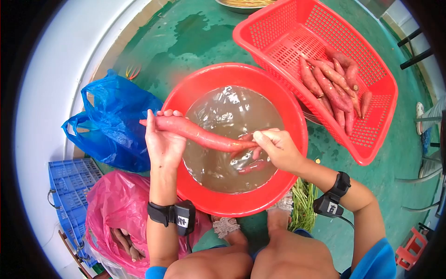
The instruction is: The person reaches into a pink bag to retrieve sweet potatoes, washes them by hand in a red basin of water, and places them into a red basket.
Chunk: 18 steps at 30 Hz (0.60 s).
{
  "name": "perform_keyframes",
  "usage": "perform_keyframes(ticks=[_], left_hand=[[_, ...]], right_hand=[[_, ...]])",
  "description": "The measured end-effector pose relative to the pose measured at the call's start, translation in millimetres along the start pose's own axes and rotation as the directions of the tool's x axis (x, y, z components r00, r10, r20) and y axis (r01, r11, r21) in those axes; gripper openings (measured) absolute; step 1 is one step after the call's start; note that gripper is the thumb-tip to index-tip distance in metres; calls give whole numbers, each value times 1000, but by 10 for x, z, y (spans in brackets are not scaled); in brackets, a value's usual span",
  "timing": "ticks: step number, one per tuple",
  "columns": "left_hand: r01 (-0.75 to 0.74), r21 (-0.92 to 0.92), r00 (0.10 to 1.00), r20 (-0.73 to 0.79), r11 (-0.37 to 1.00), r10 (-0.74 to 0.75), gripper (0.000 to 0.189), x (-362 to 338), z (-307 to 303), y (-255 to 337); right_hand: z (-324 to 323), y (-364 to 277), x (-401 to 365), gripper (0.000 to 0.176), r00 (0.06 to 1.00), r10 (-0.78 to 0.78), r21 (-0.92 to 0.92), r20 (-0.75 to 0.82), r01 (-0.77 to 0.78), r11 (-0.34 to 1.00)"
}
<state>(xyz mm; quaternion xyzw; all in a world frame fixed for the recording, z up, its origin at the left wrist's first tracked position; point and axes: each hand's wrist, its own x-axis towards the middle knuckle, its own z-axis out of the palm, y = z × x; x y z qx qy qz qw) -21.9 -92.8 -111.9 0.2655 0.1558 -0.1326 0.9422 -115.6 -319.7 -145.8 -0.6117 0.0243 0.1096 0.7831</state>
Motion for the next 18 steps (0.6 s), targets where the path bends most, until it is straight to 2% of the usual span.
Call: perform_keyframes(ticks=[1,2,3,4,5,6,8,10,11,13,17,18], left_hand=[[-11,6,1000,4,1000,11,24,-6,7,-6],[-11,6,1000,5,1000,11,24,0,-9,-7],[-41,18,999,3,999,41,24,12,-33,-14],[-70,30,998,2,997,70,24,17,-38,-20],[-70,29,998,3,997,70,24,6,-32,-40],[-61,27,998,13,998,61,24,-25,18,-76],[-54,26,998,25,998,53,24,-57,69,-83],[-76,37,996,39,996,75,24,-68,91,-63],[-78,38,996,40,996,77,24,-75,105,-56],[-77,44,995,72,996,74,25,-92,134,-44],[-74,32,993,98,997,71,25,-118,213,-69],[-94,47,992,90,994,89,25,-113,212,-71]], right_hand=[[-1,-11,29,25,990,-130,-200,48,137,970],[3,-17,46,27,962,-245,-383,120,272,883],[38,-13,53,30,902,-413,-634,125,392,666],[68,-41,42,30,902,-413,-635,124,392,665],[103,-97,22,30,978,-194,-508,75,205,836],[126,-137,16,31,997,42,-358,66,-15,933],[115,-77,50,30,992,39,-400,118,12,916],[133,-49,52,28,976,161,-126,148,-143,982],[131,-54,50,28,976,159,-126,149,-141,982],[111,-81,38,29,966,236,-10,102,-236,972],[77,-164,57,30,961,231,-106,151,-217,970],[114,-181,50,30,974,145,-154,172,-119,981]])
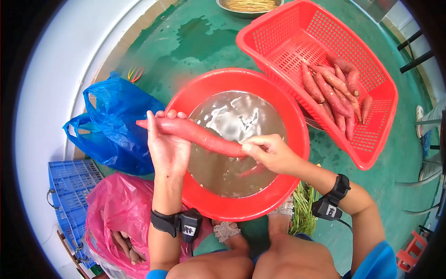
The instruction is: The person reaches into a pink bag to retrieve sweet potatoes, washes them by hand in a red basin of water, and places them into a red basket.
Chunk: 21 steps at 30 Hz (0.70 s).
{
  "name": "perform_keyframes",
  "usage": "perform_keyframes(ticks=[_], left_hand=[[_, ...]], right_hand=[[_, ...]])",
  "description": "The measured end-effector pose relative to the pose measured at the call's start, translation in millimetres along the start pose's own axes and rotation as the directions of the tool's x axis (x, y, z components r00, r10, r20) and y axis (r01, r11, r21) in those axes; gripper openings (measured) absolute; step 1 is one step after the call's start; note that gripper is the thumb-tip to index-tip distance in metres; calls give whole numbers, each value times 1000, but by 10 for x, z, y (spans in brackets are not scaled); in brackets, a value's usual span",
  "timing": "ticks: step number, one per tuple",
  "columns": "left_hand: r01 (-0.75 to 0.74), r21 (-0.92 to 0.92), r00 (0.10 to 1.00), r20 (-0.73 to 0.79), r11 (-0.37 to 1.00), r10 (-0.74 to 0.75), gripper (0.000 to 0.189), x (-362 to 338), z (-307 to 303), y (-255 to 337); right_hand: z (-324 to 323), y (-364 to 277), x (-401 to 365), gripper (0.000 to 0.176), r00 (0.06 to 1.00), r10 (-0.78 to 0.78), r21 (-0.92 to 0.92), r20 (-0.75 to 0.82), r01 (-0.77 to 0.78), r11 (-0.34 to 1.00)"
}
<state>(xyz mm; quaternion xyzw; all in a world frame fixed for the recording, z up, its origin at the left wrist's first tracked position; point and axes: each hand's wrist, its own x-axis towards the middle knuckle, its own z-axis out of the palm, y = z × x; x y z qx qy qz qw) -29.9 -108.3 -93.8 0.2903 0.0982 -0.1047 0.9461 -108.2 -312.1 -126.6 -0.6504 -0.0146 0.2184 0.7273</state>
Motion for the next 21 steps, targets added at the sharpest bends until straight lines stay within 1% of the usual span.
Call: perform_keyframes(ticks=[1,4,5,6,8,9,11,12,14,15,16,18,19,21], left_hand=[[-18,19,1000,-8,1000,18,25,4,-2,-2],[-10,20,999,-41,1000,11,24,4,-47,-9],[-12,21,999,-41,1000,12,24,-5,-46,-11],[1,10,1000,-30,1000,-1,25,-16,-43,-22],[13,0,1000,-20,1000,-13,25,-22,-51,-19],[11,9,1000,-21,1000,-11,24,-14,-60,-15],[8,15,1000,-22,1000,-8,24,0,-79,0],[-4,11,1000,-28,1000,4,24,9,-90,10],[-11,8,999,-34,1000,12,24,11,-94,5],[-15,11,999,-34,1000,15,24,7,-88,3],[-19,15,999,-35,1000,20,24,6,-84,3],[-27,27,999,-34,999,27,23,-1,-66,-27],[-33,37,999,-31,999,34,23,-4,-54,-51],[-17,22,999,-44,1000,18,22,-2,-54,-95]], right_hand=[[22,-13,-1,29,996,-89,-61,12,89,994],[12,116,69,28,999,-47,-110,5,48,993],[66,137,64,29,997,-60,74,-41,63,995],[56,140,70,29,997,-61,73,-39,64,995],[23,142,81,28,990,-2,-87,-144,-10,996],[16,123,89,28,990,-2,-87,-144,-10,996],[10,46,88,27,999,11,-163,-49,-19,986],[15,1,78,27,999,13,-164,-48,-21,986],[20,-72,54,26,995,55,13,78,-56,998],[2,-22,66,26,995,71,-27,77,-69,997],[11,74,92,26,995,70,-25,77,-68,997],[68,233,119,25,996,-84,87,5,83,993],[87,249,102,25,996,-84,87,6,83,993],[124,231,77,31,982,-83,11,-167,86,996]])
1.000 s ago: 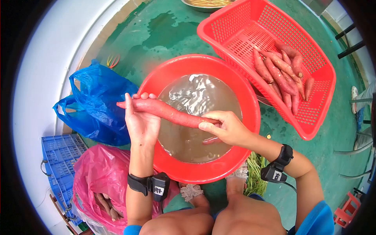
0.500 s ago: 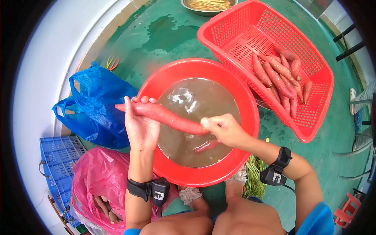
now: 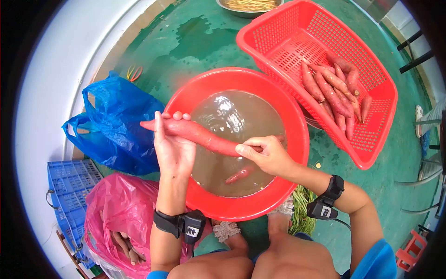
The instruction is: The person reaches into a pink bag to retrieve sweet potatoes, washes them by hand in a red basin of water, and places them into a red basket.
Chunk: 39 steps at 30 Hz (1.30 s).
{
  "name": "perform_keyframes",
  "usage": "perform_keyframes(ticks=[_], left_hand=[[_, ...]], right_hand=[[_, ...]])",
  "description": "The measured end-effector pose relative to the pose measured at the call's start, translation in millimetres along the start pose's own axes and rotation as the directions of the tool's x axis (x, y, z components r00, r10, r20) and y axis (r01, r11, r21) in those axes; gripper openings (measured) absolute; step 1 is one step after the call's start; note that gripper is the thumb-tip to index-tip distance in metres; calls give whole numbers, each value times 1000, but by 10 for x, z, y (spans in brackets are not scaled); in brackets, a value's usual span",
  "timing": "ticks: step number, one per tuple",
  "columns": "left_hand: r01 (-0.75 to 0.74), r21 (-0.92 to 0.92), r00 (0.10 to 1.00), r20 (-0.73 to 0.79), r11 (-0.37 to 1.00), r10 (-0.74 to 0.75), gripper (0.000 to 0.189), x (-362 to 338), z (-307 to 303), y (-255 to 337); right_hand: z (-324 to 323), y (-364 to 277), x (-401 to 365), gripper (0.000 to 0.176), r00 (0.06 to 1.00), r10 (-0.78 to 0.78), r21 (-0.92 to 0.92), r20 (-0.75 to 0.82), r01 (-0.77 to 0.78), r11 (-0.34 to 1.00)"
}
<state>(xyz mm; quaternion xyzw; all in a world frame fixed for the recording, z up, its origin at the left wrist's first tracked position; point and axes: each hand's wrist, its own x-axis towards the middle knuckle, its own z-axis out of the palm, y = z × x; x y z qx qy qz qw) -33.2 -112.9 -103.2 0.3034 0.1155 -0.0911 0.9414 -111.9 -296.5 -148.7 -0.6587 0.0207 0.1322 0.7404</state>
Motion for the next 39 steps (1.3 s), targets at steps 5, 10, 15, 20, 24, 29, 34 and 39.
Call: perform_keyframes(ticks=[5,10,15,20,24,29,34,39], left_hand=[[42,-32,998,-39,999,-43,19,-15,-34,-80],[51,20,999,-1,999,-51,17,-58,30,-93],[15,53,999,39,998,-17,17,4,4,-35],[-17,79,997,78,997,11,17,-17,66,-64],[-11,58,999,47,998,9,16,-47,101,-139],[91,124,984,144,988,-109,17,-91,112,-135],[38,496,988,111,867,-107,27,-156,143,-165],[66,687,986,68,724,-154,57,-182,135,-173]], right_hand=[[-43,-51,15,46,988,7,-402,-157,-70,913],[-101,62,68,45,984,138,-280,112,-102,955],[-180,-192,-12,38,951,191,-121,245,-166,979],[-132,-26,-25,38,978,69,-100,196,-50,994],[-101,37,-7,44,996,86,-275,6,-81,958],[-100,66,29,48,974,227,-305,-22,-222,926],[-96,173,3,47,989,147,-142,-13,-147,979],[-173,204,-15,47,994,108,-158,-37,-112,981]])
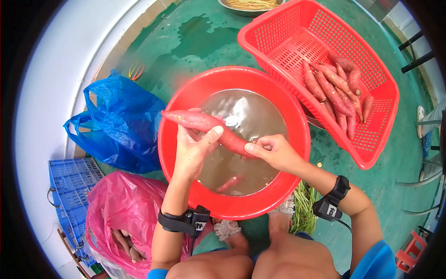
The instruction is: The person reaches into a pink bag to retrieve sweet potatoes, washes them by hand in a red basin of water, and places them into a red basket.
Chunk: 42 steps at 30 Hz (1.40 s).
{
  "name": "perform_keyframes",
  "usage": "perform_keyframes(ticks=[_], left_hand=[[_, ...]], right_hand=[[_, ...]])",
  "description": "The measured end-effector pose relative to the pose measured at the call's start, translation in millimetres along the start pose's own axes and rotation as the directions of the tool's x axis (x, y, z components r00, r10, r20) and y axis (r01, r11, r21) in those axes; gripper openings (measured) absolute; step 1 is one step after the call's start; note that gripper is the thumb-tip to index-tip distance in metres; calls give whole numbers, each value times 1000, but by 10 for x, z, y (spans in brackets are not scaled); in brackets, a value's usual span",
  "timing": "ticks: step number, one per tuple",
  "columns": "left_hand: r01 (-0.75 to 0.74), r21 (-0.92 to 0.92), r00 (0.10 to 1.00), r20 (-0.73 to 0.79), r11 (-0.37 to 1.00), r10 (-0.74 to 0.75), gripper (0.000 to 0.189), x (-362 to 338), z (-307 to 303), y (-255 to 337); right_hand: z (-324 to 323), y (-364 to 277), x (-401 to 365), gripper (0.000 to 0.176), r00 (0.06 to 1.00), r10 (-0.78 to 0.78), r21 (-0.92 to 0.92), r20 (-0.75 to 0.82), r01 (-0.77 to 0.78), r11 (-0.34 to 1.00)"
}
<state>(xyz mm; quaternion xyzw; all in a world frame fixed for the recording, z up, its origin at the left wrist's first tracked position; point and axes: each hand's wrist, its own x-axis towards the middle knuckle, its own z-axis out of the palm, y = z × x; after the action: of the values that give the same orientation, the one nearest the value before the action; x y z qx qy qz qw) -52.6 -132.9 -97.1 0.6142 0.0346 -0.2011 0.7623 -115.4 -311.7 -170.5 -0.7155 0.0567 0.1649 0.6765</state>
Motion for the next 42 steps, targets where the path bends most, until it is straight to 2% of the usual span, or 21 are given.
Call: perform_keyframes(ticks=[1,5,7,20,22,23,25,26,28,29,31,32,35,38,40,42], left_hand=[[0,1,1000,7,1000,0,60,2,-4,-2],[-23,55,1000,15,998,22,59,3,-16,-35],[-31,1,999,10,1000,31,56,-13,11,-23],[-14,-63,1000,11,998,14,40,-7,14,-48],[7,-59,1000,19,998,-6,40,-8,8,-37],[8,-60,1000,19,998,-7,40,-8,14,-29],[34,-154,999,23,988,-30,43,-5,32,-22],[36,-156,999,24,987,-33,43,-4,49,-39],[10,-100,1000,0,995,-10,35,1,95,-82],[14,-102,1000,3,995,-13,35,10,93,-76],[113,-173,993,-15,978,-118,32,56,49,-19],[115,-94,992,-42,989,-119,38,98,4,16],[60,102,986,-164,993,-43,41,133,23,125],[88,94,985,-158,992,-73,38,139,35,150],[85,85,981,-179,993,-69,34,162,29,141],[67,204,974,-226,977,-19,29,183,-22,120]], right_hand=[[-6,12,3,46,999,-41,4,-3,41,999],[-41,-98,-43,44,999,2,30,36,-3,1000],[-44,-126,-56,43,998,52,5,28,-52,999],[-55,-54,-53,46,999,24,2,31,-24,1000],[-96,-178,-79,46,996,48,-210,73,-32,977],[-100,-190,-87,46,996,49,-210,73,-33,977],[-104,-201,-113,39,971,-206,-455,122,240,858],[-88,-217,-123,39,972,-203,-457,121,236,858],[-24,-263,-135,36,937,-342,-503,79,333,798],[-11,-284,-147,36,938,-337,-505,76,328,798],[1,-326,-176,34,959,-270,-615,90,266,742],[-4,-356,-195,34,961,-264,-619,83,257,742],[-65,-456,-272,34,966,-256,-684,46,217,696],[-140,-530,-343,35,973,-229,-729,23,173,662],[-212,-563,-361,35,955,-293,-780,47,218,586],[-272,-553,-398,34,947,-320,-806,30,212,553]])
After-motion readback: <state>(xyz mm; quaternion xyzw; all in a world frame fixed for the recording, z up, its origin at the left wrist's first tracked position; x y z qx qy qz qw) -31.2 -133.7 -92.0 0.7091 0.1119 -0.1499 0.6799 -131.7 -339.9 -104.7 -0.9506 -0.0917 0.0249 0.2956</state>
